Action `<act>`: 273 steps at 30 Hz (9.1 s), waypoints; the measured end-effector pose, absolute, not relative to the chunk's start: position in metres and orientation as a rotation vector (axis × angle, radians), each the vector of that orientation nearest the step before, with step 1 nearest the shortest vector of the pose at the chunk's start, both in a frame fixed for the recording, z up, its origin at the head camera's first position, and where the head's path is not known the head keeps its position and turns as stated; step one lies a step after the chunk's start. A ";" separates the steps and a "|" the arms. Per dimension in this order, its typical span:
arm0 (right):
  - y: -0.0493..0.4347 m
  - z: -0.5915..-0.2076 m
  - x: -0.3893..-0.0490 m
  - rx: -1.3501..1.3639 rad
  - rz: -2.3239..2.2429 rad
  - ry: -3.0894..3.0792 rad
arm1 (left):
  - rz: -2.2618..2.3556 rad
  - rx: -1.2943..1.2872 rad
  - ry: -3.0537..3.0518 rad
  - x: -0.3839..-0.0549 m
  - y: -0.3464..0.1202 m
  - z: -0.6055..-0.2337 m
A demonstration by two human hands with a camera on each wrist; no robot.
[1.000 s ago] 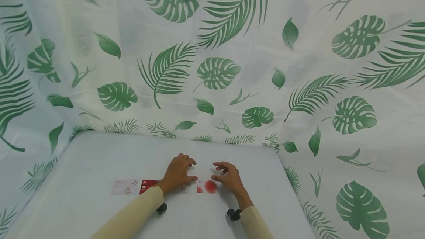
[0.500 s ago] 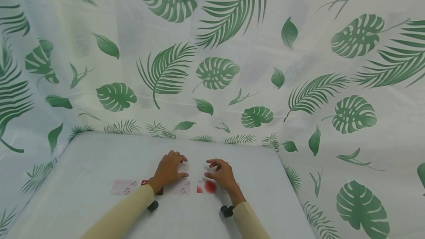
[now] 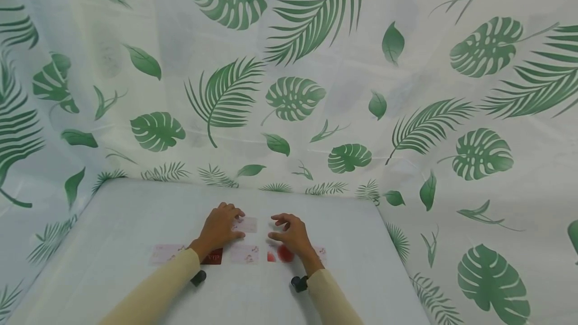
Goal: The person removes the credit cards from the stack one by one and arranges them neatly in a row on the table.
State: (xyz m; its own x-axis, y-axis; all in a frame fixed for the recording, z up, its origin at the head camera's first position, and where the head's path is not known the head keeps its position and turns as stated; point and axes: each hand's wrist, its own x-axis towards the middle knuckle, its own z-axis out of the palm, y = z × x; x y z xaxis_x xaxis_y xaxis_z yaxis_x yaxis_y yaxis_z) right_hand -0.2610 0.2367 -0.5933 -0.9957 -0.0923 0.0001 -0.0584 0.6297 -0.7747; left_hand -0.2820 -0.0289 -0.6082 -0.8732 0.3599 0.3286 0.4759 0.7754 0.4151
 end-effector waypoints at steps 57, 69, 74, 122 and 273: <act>0.182 -0.603 -0.288 -0.117 -1.119 2.826 | -0.831 -0.561 -2.939 -0.304 -0.047 -0.611; 0.183 -0.606 -0.291 -0.066 -1.087 2.797 | -0.823 -0.566 -3.016 -0.309 -0.047 -0.612; 0.183 -0.605 -0.290 -0.070 -1.078 2.790 | -0.879 -0.555 -3.017 -0.307 -0.046 -0.610; 0.214 -0.585 -0.274 -0.082 -1.211 2.787 | -0.965 -0.596 -2.827 -0.284 -0.021 -0.592; 0.345 -0.581 -0.211 0.137 -1.364 2.808 | -1.075 -0.882 -2.703 -0.254 0.089 -0.589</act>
State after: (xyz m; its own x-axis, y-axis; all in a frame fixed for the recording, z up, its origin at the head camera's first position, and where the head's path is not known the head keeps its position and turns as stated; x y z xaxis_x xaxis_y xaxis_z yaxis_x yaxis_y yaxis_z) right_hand -0.2106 0.3447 -0.5809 -0.9960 0.0718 -0.0531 0.0861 0.6152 -0.7837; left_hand -0.2540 0.0888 -0.5887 -0.8268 0.4790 0.2949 0.5507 0.5824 0.5980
